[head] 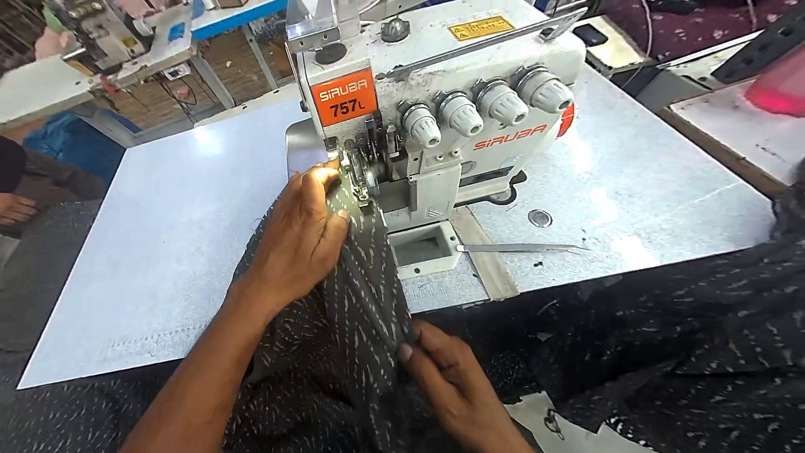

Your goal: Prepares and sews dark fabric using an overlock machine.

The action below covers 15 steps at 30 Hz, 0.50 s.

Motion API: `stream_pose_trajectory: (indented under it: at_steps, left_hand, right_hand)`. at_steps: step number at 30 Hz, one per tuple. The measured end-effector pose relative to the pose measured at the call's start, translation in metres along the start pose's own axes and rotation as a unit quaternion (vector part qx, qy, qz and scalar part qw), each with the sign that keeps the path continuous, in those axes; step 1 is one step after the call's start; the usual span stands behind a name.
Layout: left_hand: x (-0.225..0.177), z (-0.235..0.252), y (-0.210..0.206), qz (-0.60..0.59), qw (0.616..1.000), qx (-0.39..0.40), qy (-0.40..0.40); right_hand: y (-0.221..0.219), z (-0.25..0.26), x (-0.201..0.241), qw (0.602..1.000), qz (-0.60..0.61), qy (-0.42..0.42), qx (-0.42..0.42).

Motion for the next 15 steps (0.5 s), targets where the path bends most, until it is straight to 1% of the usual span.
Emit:
stream_pose_trajectory:
  at_steps: [2,4,7,10,11,12,13,14,15]
  left_hand:
    - [0.012,0.015,0.0,0.003,1.0,0.01,0.012]
    - [0.024,0.029,0.0,0.017,1.0,0.014,0.019]
    - [0.037,0.051,0.0,0.042,0.999,0.025,0.008]
    - [0.058,0.073,-0.003,0.024,0.998,0.04,0.029]
    - [0.065,0.079,-0.001,0.006,0.999,0.023,0.046]
    - [0.068,0.08,0.005,-0.015,0.998,-0.015,0.067]
    - [0.068,0.07,0.015,-0.031,0.994,-0.071,0.076]
    - [0.063,0.049,0.027,-0.043,0.989,-0.126,0.069]
    - [0.056,0.015,0.037,-0.054,0.983,-0.169,0.05]
  right_hand:
    - [0.0,0.017,0.003,1.0,-0.007,0.001,-0.008]
    - [0.0,0.03,0.005,1.0,-0.006,-0.017,-0.017]
    - [0.002,0.05,0.01,0.999,-0.035,-0.022,-0.032]
    - [0.005,0.065,0.009,0.996,-0.06,-0.033,-0.052]
    - [0.006,0.069,0.01,0.995,-0.064,-0.03,-0.063]
    - [0.005,0.07,0.011,0.994,-0.075,-0.024,-0.075]
    - [0.004,0.068,0.013,0.992,-0.093,-0.014,-0.083]
    - [0.002,0.063,0.016,0.99,-0.114,0.001,-0.082]
    - [0.001,0.055,0.021,0.988,-0.134,0.021,-0.076]
Point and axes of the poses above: each hand's wrist, its own z-axis towards the middle knuckle, its own y-axis out of the back of the hand, x = y × z, the point moved 7 cm from there along z, towards the middle knuckle, and after that the axes turned 2 degrees about z, right-handed, at the moved point
